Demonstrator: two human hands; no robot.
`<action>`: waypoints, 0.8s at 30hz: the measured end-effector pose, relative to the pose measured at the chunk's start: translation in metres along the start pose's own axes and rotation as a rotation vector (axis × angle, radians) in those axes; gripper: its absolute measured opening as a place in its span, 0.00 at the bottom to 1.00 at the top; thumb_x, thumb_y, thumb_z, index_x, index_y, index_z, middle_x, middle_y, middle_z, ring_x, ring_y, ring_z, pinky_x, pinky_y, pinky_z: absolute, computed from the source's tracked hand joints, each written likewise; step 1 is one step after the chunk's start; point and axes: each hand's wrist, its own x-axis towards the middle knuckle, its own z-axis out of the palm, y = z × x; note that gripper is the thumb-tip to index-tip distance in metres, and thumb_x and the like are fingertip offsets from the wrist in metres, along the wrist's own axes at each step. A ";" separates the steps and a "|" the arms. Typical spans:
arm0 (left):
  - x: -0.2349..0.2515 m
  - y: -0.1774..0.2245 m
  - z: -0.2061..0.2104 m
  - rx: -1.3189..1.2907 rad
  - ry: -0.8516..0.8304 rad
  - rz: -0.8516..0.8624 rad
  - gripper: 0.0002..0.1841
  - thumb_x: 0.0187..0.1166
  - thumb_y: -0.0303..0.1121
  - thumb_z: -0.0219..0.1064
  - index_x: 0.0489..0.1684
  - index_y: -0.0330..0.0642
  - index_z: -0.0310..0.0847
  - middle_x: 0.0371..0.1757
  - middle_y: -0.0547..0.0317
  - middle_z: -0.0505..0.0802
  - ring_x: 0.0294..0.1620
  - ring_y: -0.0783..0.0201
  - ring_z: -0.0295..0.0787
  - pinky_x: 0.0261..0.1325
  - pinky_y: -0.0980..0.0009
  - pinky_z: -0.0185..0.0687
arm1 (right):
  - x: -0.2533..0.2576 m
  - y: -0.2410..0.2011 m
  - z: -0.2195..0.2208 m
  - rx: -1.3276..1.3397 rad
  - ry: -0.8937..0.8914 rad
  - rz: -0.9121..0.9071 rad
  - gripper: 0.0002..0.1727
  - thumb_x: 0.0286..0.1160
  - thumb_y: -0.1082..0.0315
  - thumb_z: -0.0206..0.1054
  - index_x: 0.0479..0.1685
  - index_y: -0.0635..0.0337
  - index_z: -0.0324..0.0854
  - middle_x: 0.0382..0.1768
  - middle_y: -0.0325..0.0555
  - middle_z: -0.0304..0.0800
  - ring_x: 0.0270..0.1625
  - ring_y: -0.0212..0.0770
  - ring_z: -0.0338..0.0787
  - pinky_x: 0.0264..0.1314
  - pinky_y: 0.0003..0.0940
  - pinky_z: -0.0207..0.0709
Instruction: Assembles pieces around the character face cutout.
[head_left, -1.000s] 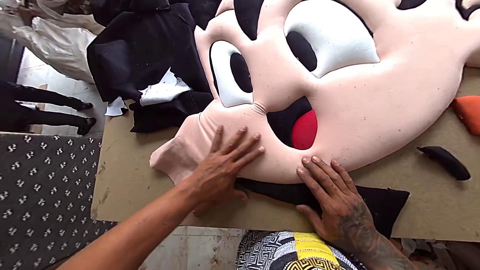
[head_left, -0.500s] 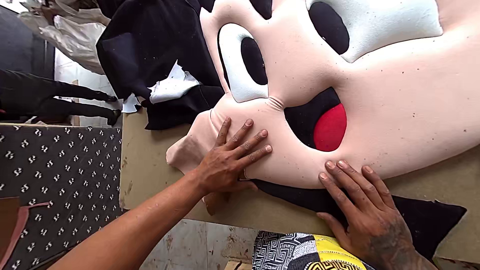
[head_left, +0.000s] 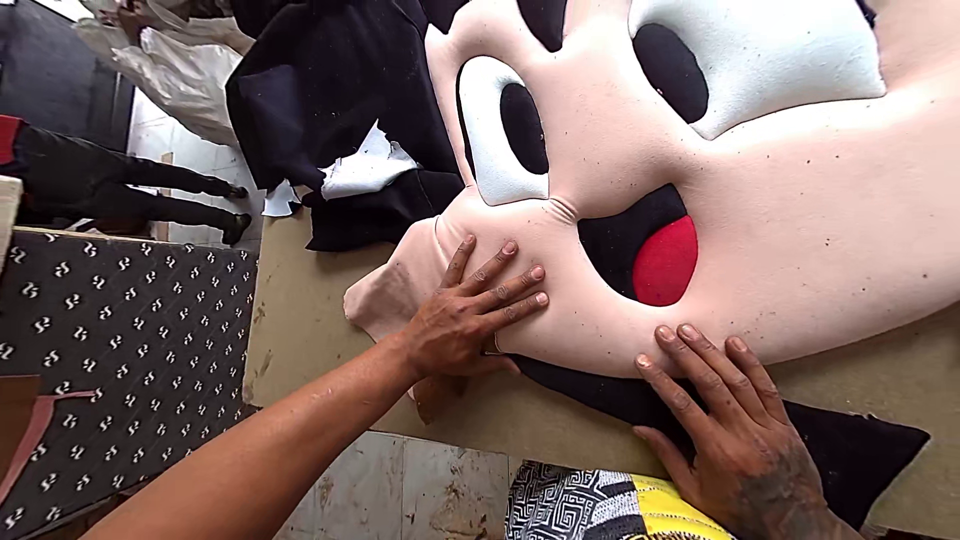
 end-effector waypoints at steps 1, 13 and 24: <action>0.000 0.000 0.000 0.005 0.003 0.002 0.48 0.63 0.78 0.64 0.87 0.66 0.72 0.95 0.66 0.63 0.98 0.45 0.40 0.92 0.25 0.25 | -0.002 0.000 -0.002 0.004 0.014 -0.001 0.36 0.74 0.36 0.62 0.81 0.39 0.77 0.86 0.49 0.72 0.91 0.55 0.65 0.95 0.63 0.47; 0.004 0.004 0.002 0.019 0.059 -0.002 0.48 0.62 0.79 0.65 0.85 0.65 0.74 0.93 0.65 0.67 0.97 0.47 0.45 0.92 0.26 0.30 | -0.027 0.003 -0.012 -0.075 0.073 0.089 0.30 0.74 0.32 0.62 0.68 0.35 0.87 0.59 0.46 0.89 0.64 0.52 0.84 0.70 0.51 0.72; 0.006 0.004 0.003 -0.044 0.102 0.011 0.44 0.68 0.76 0.61 0.83 0.61 0.77 0.92 0.62 0.68 0.97 0.45 0.47 0.92 0.26 0.32 | -0.011 0.028 -0.034 -0.148 -0.072 0.110 0.70 0.43 0.15 0.68 0.90 0.54 0.64 0.93 0.57 0.55 0.95 0.62 0.50 0.96 0.67 0.42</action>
